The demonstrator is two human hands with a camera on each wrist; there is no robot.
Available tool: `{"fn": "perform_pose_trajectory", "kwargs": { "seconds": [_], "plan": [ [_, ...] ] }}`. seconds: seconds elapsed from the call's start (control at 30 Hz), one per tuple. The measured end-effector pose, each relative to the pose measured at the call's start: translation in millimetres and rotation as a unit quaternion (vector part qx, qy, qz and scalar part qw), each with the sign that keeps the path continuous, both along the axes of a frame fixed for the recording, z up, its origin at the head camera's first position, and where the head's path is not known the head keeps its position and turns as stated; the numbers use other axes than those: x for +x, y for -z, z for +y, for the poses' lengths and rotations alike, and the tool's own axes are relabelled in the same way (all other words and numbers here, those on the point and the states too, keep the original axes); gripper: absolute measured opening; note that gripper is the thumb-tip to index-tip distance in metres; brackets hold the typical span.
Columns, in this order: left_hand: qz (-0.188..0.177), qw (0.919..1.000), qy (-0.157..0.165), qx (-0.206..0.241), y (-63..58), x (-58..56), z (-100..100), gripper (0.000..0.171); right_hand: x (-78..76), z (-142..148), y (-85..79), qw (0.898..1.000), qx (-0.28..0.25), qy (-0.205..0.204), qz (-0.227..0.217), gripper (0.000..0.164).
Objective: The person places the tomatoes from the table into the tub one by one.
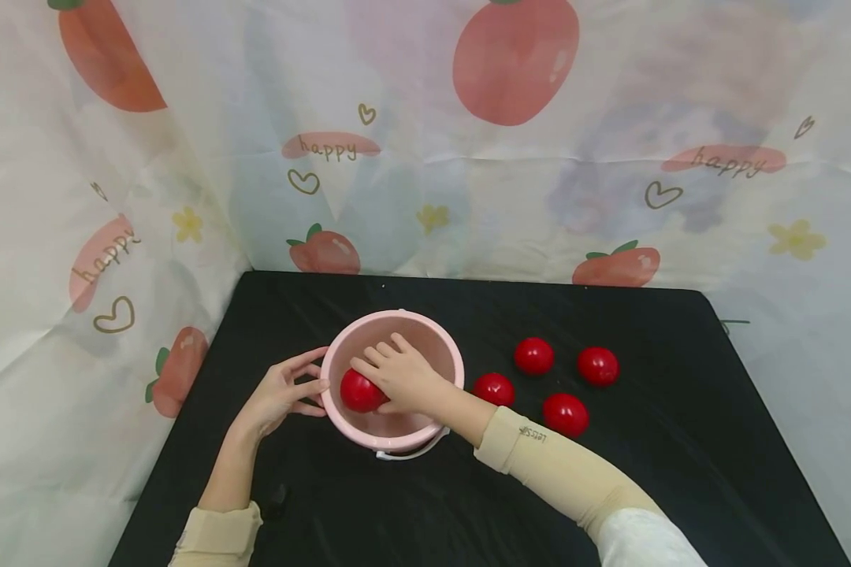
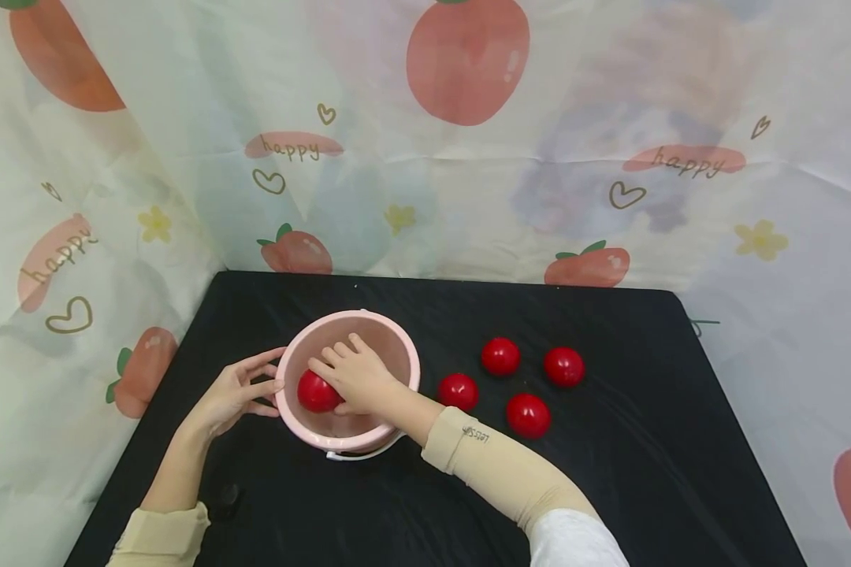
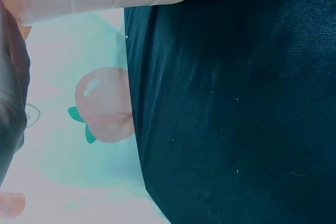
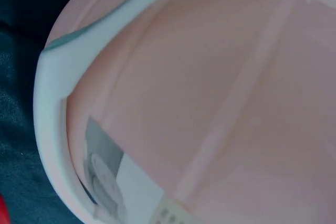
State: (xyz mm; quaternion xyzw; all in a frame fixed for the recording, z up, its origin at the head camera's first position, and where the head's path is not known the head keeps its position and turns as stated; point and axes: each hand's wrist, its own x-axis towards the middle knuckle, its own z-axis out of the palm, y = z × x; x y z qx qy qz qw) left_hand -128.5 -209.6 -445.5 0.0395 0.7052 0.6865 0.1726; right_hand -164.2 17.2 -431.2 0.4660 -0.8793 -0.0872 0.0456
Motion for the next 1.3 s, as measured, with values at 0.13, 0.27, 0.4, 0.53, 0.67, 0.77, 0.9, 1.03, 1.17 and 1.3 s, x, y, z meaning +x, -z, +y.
{"fn": "perform_pose_trajectory", "kwargs": {
  "seconds": [0.13,0.27,0.4,0.53,0.67,0.77,0.9,1.03,1.17,1.3],
  "plan": [
    [0.002,1.0000,0.004,0.005,-0.1,0.0,0,0.060,0.1,-7,5.1,0.999,0.051,-0.002,0.014,0.082],
    [0.004,1.0000,0.006,0.006,-0.7,0.1,0,0.061,-0.9,-11,9.0,0.996,0.084,0.003,0.016,0.083],
    [0.000,1.0000,0.005,0.003,-0.5,0.4,0,0.061,-1.9,-14,13.4,0.993,0.115,0.010,0.010,0.083],
    [-0.003,1.0000,0.004,0.001,0.2,0.6,0,0.061,-1.0,-17,16.2,0.990,0.141,0.015,0.001,0.082],
    [-0.002,1.0000,0.002,-0.003,0.2,0.8,1,0.061,-0.1,-18,16.9,0.987,0.159,0.017,-0.004,0.081],
    [0.000,1.0000,0.000,-0.007,-0.3,0.7,1,0.061,-0.2,-18,17.2,0.986,0.168,0.017,-0.006,0.081],
    [0.001,1.0000,0.001,-0.006,-1.1,0.4,0,0.061,-1.1,-19,17.0,0.984,0.178,0.024,-0.013,0.082],
    [0.000,1.0000,0.001,-0.007,-1.8,0.7,0,0.061,-2.0,-19,16.8,0.982,0.186,0.040,-0.019,0.081],
    [-0.002,1.0000,0.000,-0.009,-1.7,1.0,1,0.061,-3.0,-18,15.0,0.984,0.170,0.045,-0.022,0.078],
    [-0.003,1.0000,-0.001,-0.009,-1.1,1.5,1,0.061,-5.5,-12,10.4,0.993,0.108,0.038,-0.025,0.074]
  ]
}}
